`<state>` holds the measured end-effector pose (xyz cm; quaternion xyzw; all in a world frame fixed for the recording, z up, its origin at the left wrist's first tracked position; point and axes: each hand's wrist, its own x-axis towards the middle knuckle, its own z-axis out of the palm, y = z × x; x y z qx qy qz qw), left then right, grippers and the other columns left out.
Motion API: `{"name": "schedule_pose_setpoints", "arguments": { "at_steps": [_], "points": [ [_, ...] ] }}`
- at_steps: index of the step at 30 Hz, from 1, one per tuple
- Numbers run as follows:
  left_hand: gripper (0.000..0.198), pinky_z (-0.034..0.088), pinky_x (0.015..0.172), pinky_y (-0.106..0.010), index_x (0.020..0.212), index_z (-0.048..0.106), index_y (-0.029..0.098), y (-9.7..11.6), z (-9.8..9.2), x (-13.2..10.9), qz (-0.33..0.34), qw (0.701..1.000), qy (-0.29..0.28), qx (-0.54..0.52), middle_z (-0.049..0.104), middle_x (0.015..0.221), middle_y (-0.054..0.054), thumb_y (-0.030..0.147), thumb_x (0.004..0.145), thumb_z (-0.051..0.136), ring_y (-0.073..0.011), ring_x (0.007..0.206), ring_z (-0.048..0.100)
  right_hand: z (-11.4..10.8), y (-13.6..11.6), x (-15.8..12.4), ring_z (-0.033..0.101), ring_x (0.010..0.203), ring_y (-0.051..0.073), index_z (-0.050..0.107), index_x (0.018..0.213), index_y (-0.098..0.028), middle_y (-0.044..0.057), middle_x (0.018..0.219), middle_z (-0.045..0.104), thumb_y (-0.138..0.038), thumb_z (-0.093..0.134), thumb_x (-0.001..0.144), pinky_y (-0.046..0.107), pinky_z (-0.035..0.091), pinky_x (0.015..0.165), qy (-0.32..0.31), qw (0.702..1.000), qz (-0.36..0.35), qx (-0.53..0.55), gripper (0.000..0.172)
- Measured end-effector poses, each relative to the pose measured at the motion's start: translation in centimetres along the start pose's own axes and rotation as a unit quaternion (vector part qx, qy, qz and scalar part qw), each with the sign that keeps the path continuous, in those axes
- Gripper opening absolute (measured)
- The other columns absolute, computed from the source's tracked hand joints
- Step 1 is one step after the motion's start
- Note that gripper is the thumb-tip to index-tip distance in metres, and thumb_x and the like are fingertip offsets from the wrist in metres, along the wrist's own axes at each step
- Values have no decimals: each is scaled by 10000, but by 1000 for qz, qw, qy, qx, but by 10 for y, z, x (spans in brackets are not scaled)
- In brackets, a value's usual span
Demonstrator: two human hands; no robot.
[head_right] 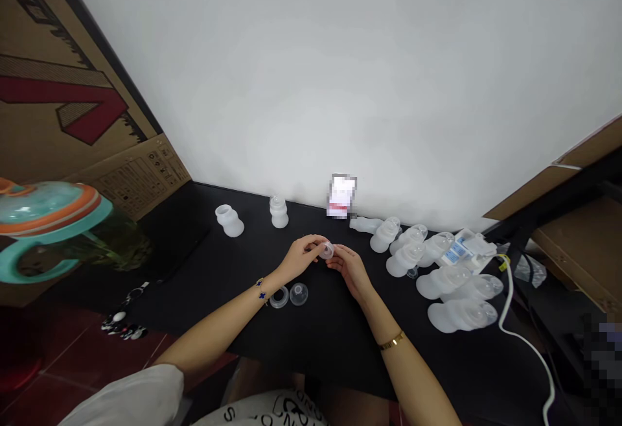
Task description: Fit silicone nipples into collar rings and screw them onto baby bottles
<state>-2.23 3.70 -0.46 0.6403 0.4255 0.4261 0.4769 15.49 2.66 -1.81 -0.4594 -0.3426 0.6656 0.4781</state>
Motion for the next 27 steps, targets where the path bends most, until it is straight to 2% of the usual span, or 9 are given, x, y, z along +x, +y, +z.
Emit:
{"name": "schedule_pose_setpoints", "arguments": {
  "at_steps": [4,8,14,27],
  "points": [
    [323,576,627,-233,1052,724,164,-1,1,0,6,999,8,-51,653,1066,-80,418,877,631,-151,821,638,1,0,0,686,651,171,746,874,-179,42,753,735,-423,834,691,302,566,675,1,1000,4,-8,317],
    [295,578,612,-231,1035,730,165,0,1,1,3,996,-11,-83,641,1102,-86,394,871,641,-160,846,657,1,0,-1,679,648,159,754,866,-174,42,754,736,-413,850,682,280,558,656,-4,1000,3,-2,317],
    [268,564,617,-224,984,741,157,1,-1,4,-12,995,-38,-96,662,1093,-87,369,842,661,-155,826,660,1,0,-1,677,647,162,761,850,-175,45,757,739,-396,855,680,284,554,646,-11,1000,2,-9,295],
    [231,534,609,-222,941,742,150,1,-3,5,-18,994,-50,-100,661,1045,-75,322,818,650,-132,767,634,2,-1,-2,671,660,154,772,860,-168,46,755,742,-390,843,701,271,543,657,-13,1000,4,-21,282]
  ]
}}
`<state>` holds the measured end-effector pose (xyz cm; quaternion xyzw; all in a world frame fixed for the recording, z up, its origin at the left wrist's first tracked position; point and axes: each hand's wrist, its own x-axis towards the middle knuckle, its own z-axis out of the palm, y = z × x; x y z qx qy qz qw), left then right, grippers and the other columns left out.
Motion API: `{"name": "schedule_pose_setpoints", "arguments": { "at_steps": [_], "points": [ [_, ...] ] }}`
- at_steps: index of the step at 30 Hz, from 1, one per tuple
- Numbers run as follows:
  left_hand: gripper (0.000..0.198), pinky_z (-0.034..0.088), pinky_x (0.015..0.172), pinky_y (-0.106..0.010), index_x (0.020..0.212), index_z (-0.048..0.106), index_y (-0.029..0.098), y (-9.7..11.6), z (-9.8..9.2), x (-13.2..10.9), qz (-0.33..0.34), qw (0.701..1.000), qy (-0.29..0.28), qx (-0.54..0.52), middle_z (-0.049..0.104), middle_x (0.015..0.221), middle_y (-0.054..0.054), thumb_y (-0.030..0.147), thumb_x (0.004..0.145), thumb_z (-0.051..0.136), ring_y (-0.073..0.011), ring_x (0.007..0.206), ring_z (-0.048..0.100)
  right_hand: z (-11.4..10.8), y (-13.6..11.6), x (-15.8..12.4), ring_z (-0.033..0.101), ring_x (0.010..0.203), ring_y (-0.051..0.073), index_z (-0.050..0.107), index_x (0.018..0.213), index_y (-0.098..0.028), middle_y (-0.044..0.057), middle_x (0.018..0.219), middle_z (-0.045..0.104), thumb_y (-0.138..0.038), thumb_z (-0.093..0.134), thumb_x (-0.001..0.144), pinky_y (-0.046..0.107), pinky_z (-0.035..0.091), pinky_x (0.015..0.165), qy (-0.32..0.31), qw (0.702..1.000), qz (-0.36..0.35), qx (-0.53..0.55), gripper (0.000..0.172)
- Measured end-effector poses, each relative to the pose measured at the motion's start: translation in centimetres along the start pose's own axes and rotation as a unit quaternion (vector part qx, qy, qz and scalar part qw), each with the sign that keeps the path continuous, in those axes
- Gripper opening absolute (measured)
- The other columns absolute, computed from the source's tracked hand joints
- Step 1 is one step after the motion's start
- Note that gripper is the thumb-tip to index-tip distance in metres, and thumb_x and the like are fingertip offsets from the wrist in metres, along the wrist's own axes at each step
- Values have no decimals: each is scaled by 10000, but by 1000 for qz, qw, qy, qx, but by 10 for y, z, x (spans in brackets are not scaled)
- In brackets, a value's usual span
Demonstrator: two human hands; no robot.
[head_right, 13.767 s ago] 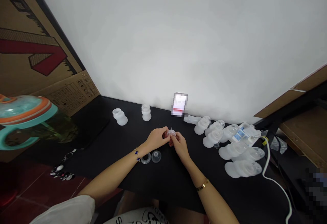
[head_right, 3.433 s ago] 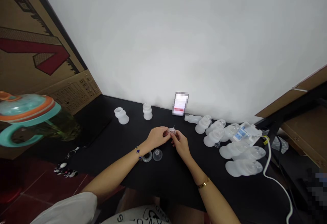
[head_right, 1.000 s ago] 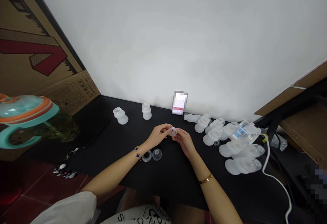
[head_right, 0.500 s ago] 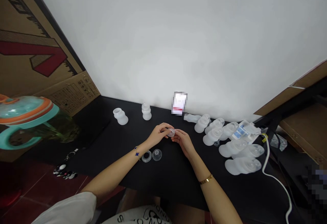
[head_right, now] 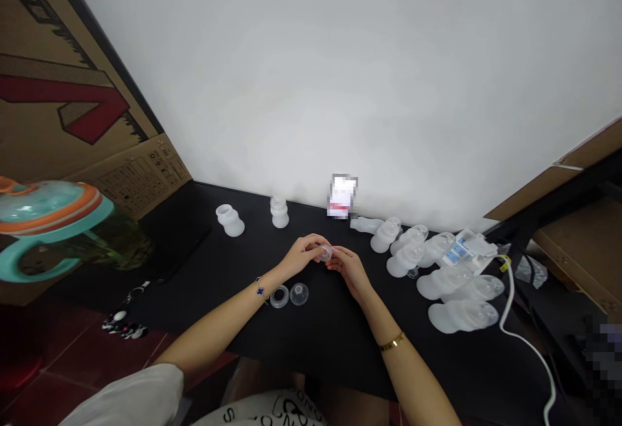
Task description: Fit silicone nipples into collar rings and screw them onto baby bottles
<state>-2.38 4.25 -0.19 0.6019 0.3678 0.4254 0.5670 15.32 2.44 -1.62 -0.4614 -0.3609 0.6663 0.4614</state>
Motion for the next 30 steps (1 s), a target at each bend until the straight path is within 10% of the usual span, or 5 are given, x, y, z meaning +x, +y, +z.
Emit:
{"name": "schedule_pose_setpoints", "arguments": {
  "at_steps": [30],
  "points": [
    [287,531,612,-242,940,737,116,-4,-2,2,-7,1000,26,-7,706,798,-53,360,793,693,-126,627,615,1,2,1,663,659,148,769,840,-171,49,761,746,-413,851,684,258,532,641,-1,1000,-3,-12,300]
  ]
}}
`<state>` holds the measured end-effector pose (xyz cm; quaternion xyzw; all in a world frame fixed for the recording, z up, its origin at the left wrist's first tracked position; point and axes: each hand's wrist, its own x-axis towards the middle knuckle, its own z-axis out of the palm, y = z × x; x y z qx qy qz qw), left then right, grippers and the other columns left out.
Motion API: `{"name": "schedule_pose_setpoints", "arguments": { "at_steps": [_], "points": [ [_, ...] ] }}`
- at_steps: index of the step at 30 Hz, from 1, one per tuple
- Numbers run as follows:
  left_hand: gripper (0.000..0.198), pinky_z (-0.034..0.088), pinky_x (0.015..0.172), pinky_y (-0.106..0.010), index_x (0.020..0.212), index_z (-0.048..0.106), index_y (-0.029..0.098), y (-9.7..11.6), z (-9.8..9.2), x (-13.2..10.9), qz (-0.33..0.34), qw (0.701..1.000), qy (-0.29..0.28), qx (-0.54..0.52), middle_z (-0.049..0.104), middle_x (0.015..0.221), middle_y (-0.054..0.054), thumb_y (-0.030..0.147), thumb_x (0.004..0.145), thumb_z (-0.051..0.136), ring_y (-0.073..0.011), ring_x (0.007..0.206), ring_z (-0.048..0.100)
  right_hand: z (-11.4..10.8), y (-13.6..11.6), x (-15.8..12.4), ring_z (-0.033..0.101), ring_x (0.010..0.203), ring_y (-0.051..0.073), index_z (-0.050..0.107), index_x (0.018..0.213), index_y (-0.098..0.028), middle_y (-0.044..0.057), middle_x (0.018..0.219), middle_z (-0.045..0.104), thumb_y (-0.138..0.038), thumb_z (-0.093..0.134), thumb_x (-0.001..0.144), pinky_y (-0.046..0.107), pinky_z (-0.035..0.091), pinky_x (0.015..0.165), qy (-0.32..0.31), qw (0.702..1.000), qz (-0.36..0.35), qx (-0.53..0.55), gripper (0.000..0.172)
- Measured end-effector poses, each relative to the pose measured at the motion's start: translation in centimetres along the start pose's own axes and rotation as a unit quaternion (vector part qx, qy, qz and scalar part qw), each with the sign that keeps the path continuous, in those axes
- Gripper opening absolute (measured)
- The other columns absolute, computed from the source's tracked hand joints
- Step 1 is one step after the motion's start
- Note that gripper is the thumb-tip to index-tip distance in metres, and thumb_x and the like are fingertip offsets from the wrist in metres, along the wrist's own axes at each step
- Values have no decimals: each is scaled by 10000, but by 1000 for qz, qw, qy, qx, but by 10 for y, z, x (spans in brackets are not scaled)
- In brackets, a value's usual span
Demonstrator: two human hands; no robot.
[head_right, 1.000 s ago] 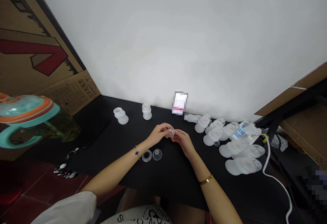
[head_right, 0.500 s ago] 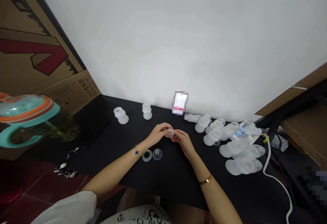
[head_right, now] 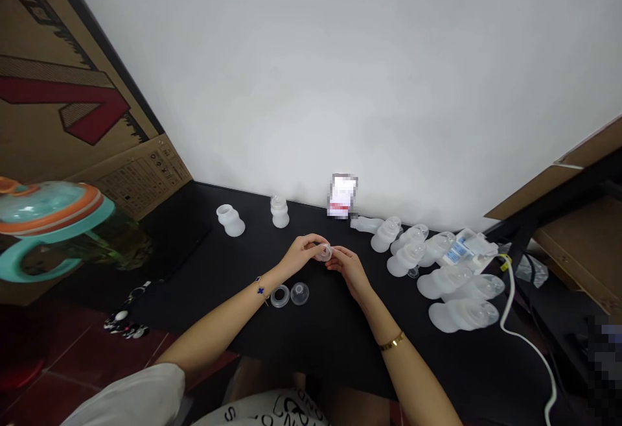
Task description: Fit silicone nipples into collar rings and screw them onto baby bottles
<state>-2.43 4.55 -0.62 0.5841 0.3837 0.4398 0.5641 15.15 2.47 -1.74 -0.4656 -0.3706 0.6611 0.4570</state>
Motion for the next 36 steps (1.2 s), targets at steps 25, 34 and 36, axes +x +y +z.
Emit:
{"name": "schedule_pose_setpoints", "arguments": {
  "at_steps": [25,34,36],
  "points": [
    [290,557,670,-234,1050,731,156,6,0,-8,40,993,4,114,724,986,-67,367,899,602,-135,728,667,0,3,2,665,640,143,739,819,-169,30,714,710,-414,853,695,243,548,615,14,999,-5,37,298],
    [323,525,601,-220,1120,712,148,7,-1,-9,3,993,-20,116,713,796,-33,292,871,565,-142,678,645,0,4,3,667,622,160,729,825,-163,56,699,724,-379,817,737,258,538,596,12,999,-4,40,249],
    [312,524,611,-216,1101,718,148,5,-1,-9,7,993,-15,120,718,801,-32,248,850,562,-139,684,643,0,3,3,667,619,162,725,827,-167,58,702,727,-376,810,750,262,539,595,11,999,-4,36,238]
  ]
}}
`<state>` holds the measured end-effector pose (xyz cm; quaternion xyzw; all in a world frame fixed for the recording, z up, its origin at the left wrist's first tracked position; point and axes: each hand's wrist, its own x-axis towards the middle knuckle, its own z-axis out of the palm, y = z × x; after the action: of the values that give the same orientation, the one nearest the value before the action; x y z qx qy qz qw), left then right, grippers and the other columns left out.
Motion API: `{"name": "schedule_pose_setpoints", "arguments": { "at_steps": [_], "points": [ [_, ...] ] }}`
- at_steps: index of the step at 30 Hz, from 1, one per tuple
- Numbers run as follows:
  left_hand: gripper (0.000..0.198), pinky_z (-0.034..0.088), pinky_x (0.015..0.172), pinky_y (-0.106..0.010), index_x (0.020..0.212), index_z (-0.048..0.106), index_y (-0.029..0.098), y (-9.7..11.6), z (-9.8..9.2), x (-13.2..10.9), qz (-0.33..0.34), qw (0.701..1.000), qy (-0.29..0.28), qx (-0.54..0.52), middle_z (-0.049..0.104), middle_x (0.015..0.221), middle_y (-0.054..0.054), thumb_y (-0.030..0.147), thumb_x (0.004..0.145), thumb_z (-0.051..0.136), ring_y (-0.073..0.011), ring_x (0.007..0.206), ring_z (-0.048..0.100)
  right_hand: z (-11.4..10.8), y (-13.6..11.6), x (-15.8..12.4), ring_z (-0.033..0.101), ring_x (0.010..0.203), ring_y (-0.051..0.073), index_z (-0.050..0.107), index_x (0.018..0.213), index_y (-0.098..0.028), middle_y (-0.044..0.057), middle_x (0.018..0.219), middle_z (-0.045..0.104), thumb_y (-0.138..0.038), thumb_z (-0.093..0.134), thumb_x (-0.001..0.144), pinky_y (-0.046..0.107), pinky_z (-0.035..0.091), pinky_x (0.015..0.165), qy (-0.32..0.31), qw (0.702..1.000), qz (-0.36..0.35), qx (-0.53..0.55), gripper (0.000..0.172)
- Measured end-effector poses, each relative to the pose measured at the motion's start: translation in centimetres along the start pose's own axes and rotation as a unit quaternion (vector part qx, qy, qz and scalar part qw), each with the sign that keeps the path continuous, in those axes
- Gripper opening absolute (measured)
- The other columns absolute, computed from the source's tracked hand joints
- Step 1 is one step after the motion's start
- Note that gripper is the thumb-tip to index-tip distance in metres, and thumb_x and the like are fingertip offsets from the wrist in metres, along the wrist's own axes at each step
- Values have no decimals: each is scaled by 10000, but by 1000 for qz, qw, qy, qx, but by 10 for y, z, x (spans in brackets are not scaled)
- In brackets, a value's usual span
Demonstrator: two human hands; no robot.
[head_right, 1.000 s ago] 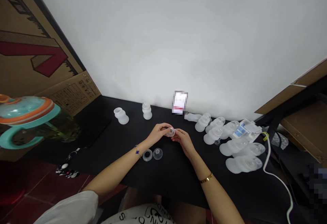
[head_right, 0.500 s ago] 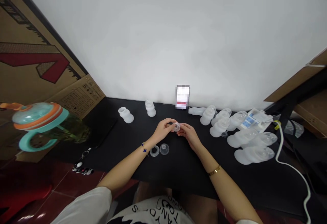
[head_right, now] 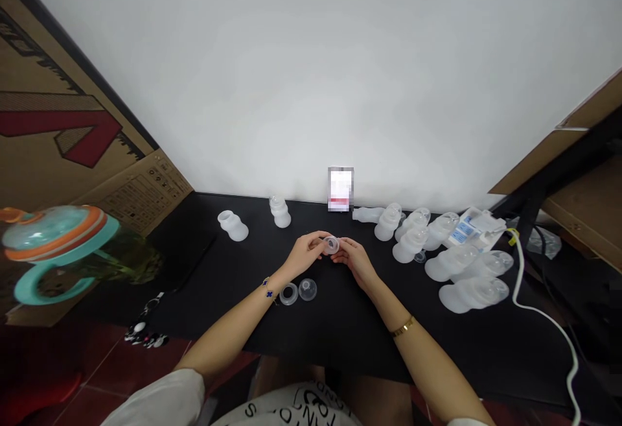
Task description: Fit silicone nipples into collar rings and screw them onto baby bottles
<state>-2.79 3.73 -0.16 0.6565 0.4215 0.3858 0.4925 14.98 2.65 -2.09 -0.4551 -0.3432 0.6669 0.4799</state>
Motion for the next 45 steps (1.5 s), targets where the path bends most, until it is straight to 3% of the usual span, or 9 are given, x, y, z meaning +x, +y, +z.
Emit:
{"name": "schedule_pose_setpoints", "arguments": {
  "at_steps": [14,27,39,45],
  "points": [
    [289,512,622,-234,1045,723,137,-8,0,4,15,999,23,21,706,735,-30,305,857,581,-146,643,651,-2,2,0,667,617,144,716,860,-166,46,682,719,-422,826,736,239,542,605,-3,1000,1,-4,305],
    [301,504,595,-233,1065,759,165,-2,-1,2,-3,997,35,73,735,730,-20,312,885,567,-145,584,666,-3,3,3,668,597,163,717,840,-165,52,660,711,-425,823,725,266,544,594,-2,1000,-4,-10,303],
    [391,530,554,-220,1139,720,148,-5,2,2,-1,1000,10,6,752,894,-70,418,925,536,-167,717,690,-3,3,2,672,618,154,724,831,-176,52,705,726,-410,815,733,258,545,613,2,1000,-6,-10,270],
    [349,521,578,-228,1072,737,146,-7,3,4,7,1000,13,25,737,822,-56,391,916,544,-154,658,669,-4,4,3,669,607,153,714,825,-185,43,680,717,-432,824,729,255,545,606,-4,1000,-5,-19,287]
  ]
}}
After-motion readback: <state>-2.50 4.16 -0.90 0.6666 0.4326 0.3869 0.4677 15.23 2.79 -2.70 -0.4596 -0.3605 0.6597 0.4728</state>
